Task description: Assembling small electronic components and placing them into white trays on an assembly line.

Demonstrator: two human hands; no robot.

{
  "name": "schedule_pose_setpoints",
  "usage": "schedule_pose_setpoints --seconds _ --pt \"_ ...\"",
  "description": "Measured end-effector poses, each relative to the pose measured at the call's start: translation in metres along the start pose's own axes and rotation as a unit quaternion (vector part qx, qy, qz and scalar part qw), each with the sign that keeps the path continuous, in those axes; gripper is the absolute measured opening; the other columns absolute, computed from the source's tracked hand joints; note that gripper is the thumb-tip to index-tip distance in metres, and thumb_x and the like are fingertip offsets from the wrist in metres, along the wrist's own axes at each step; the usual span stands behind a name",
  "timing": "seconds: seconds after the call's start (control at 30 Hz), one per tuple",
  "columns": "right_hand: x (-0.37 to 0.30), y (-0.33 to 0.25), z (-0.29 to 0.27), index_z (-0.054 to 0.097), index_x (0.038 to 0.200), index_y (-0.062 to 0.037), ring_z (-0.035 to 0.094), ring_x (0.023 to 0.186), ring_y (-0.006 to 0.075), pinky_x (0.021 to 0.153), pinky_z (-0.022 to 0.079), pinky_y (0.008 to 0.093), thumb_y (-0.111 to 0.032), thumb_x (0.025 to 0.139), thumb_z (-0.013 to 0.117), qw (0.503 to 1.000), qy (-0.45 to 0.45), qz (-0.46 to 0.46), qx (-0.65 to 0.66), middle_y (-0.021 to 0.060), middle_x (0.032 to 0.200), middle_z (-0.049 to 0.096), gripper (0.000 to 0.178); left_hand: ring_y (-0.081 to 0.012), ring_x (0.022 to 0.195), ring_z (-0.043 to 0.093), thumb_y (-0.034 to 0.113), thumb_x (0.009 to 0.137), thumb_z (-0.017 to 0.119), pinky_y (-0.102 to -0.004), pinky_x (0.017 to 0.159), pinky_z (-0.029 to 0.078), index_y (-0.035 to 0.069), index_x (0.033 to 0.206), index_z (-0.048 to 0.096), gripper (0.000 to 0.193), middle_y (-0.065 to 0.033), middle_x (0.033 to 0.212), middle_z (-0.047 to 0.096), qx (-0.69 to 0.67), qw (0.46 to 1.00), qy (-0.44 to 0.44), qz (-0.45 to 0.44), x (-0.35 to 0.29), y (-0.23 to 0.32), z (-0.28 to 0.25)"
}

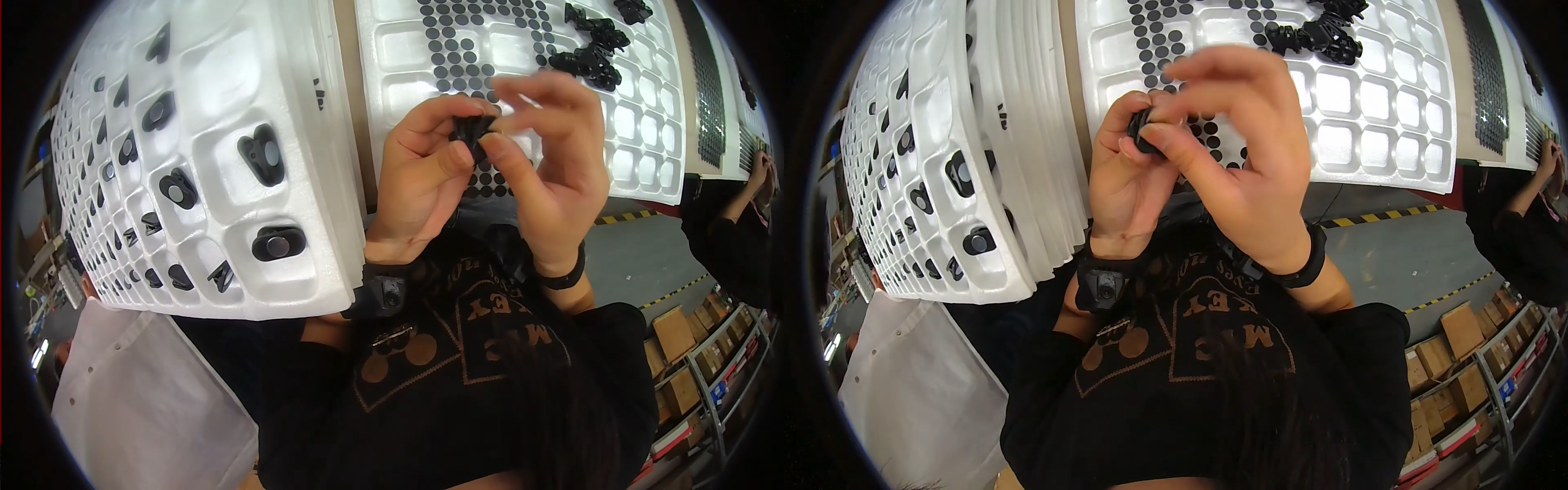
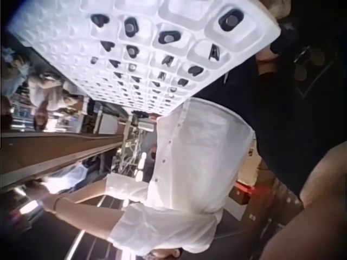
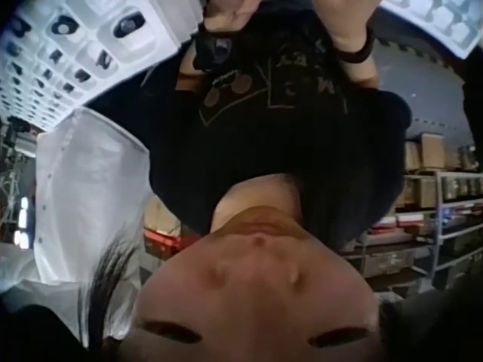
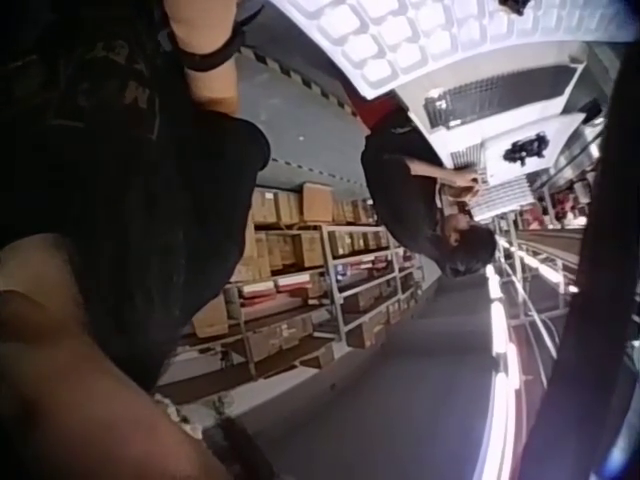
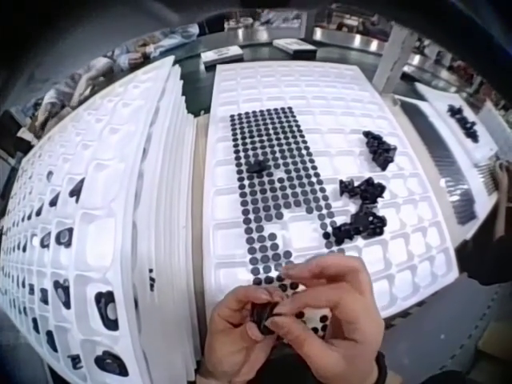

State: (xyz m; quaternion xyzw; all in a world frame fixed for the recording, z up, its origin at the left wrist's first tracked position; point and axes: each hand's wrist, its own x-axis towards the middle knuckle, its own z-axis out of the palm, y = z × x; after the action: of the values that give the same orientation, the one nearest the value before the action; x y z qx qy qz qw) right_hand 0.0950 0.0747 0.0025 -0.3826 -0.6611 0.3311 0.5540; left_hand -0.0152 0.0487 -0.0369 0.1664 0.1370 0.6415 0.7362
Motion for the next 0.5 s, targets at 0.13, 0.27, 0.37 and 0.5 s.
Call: schedule_pose_setpoints --seconds 0.13,0.27,0.37,0.5 --pt "0.008 -0.01 -0.002 0.056 0.083 0.0055 0.053 0.088 0.0233 0.068 0.048 0.0269 0.011 0.068 0.056 0.94 0.068 0.218 0.252 0.0159 0.101 0.049 0.016 -0.0171 0.092 0.05 0.014 0.08 0.057 -0.0273 0.08 0.04 -0.001 0.108 0.047 0.033 -0.0125 0.103 0.052 0.01 1.0 -0.023 -0.002 0.001 -0.001 0.0" --pt "0.007 -0.001 -0.022 0.055 0.091 0.0041 0.052 0.091 0.0228 0.068 0.048 0.0259 0.01 0.068 0.056 0.956 -0.098 0.18 0.209 0.0175 0.108 0.048 0.025 -0.0159 0.088 0.05 0.019 0.082 0.055 -0.0253 0.072 0.04 -0.001 0.109 0.047 0.034 -0.0123 0.101 0.053 0.017 1.0 -0.005 -0.025 0.003 -0.001 0.008" --pt "0.009 0.003 -0.03 0.058 0.089 0.0006 0.054 0.087 0.0186 0.075 0.045 0.0268 0.003 0.065 0.064 0.988 -0.124 0.091 0.032 0.0105 0.097 0.055 0.025 -0.0155 0.085 0.049 0.021 0.083 0.053 -0.0245 0.068 0.04 -0.001 0.109 0.047 0.035 -0.0126 0.101 0.053 0.034 0.999 0.01 -0.039 0.006 -0.002 0.013" --pt "0.011 0.007 -0.048 0.059 0.089 -0.0012 0.055 0.084 0.0186 0.071 0.044 0.026 0.003 0.064 0.064 0.998 -0.036 0.046 -0.005 0.0086 0.093 0.056 0.026 -0.0149 0.082 0.048 0.022 0.084 0.051 -0.0247 0.066 0.039 -0.001 0.112 0.046 0.036 -0.0137 0.1 0.053 0.094 0.992 0.027 -0.084 0.009 0.001 0.022"
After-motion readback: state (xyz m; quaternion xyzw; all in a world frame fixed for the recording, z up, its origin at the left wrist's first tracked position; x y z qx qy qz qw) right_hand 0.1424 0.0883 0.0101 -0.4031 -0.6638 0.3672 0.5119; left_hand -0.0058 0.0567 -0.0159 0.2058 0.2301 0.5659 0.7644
